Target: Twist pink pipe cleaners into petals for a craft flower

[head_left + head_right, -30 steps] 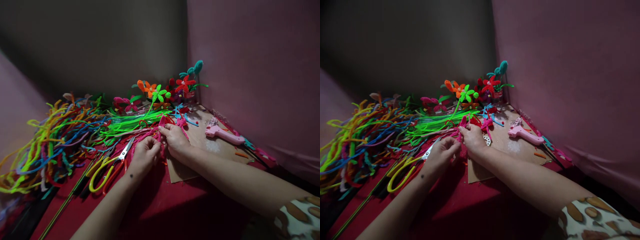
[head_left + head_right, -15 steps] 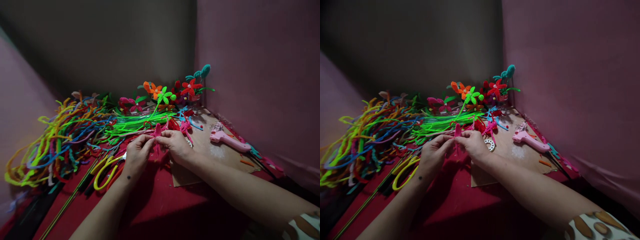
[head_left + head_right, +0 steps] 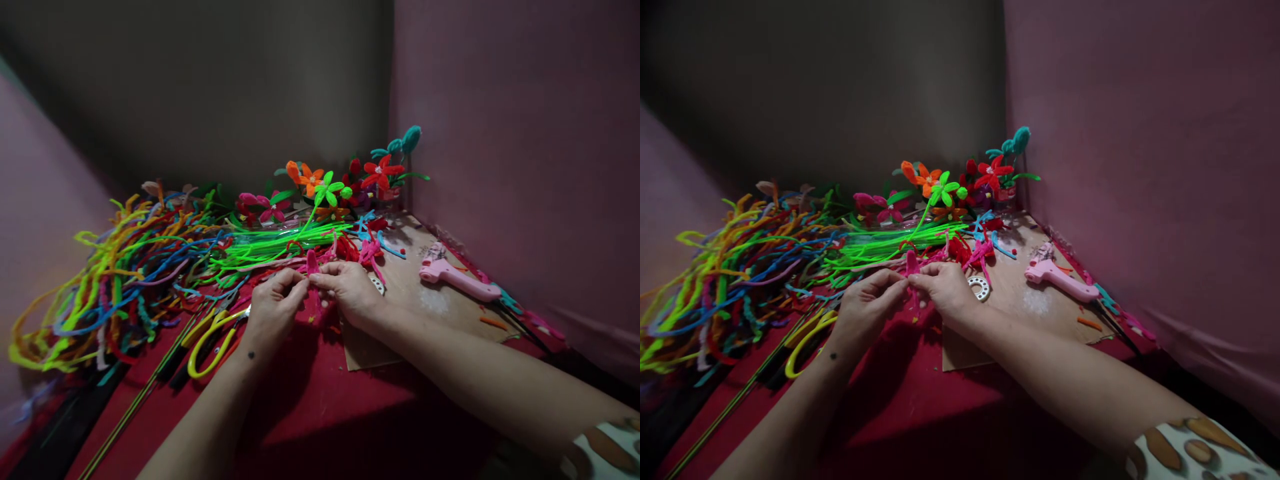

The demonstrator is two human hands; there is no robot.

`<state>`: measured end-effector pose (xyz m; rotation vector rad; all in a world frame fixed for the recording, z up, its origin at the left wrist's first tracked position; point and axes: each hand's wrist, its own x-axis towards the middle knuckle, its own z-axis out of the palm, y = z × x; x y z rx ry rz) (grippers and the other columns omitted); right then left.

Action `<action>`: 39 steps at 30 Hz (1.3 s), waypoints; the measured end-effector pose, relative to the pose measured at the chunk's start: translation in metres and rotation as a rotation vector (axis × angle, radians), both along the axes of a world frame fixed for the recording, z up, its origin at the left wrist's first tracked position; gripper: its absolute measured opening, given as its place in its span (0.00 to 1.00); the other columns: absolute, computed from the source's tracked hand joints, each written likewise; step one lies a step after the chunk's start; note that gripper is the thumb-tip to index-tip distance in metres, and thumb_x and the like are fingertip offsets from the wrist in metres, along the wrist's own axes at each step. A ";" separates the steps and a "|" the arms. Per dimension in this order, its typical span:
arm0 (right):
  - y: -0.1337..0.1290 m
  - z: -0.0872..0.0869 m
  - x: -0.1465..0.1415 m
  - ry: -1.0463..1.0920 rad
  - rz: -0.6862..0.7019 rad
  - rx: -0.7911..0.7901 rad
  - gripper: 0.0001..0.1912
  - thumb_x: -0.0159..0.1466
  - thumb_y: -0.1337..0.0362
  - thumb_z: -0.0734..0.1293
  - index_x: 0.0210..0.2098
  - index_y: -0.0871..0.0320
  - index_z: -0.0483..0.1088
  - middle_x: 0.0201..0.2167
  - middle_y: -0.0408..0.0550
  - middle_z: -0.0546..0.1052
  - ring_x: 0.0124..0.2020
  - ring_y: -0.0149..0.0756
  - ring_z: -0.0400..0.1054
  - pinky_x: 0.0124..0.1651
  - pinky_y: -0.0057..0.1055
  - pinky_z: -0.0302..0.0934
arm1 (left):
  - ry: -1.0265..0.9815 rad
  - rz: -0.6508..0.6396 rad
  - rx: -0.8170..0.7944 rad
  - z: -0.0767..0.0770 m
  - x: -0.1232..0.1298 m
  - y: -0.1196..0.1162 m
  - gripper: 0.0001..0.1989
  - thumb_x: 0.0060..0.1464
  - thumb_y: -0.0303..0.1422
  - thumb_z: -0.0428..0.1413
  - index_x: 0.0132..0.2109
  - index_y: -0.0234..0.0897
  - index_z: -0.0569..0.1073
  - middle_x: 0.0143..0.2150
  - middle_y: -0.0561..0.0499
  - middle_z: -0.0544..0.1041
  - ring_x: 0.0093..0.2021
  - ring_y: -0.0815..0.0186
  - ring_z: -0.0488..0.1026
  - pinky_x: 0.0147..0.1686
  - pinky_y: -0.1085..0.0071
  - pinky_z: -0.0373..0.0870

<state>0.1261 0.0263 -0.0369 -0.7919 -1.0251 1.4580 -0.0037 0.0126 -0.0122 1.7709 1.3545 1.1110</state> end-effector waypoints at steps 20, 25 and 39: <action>-0.006 0.001 -0.001 -0.055 0.202 -0.093 0.07 0.45 0.67 0.68 0.15 0.61 0.65 0.09 0.37 0.63 0.09 0.23 0.54 0.12 0.23 0.49 | -0.289 -0.153 -0.330 0.003 -0.018 0.013 0.09 0.41 0.34 0.61 0.25 0.32 0.72 0.18 0.57 0.64 0.18 0.77 0.56 0.19 0.77 0.51; -0.004 0.000 -0.002 -0.056 0.179 -0.159 0.10 0.42 0.66 0.69 0.13 0.61 0.64 0.07 0.37 0.62 0.08 0.24 0.52 0.10 0.23 0.45 | -0.216 -0.075 -0.167 0.003 -0.012 0.012 0.09 0.41 0.33 0.61 0.22 0.32 0.71 0.20 0.56 0.64 0.20 0.76 0.57 0.21 0.76 0.53; -0.003 0.000 -0.002 -0.055 0.083 -0.201 0.08 0.41 0.69 0.68 0.11 0.61 0.63 0.05 0.37 0.60 0.07 0.24 0.50 0.09 0.24 0.42 | -0.048 0.027 0.118 -0.001 -0.001 0.010 0.08 0.47 0.34 0.55 0.32 0.35 0.76 0.33 0.50 0.76 0.23 0.72 0.65 0.23 0.75 0.62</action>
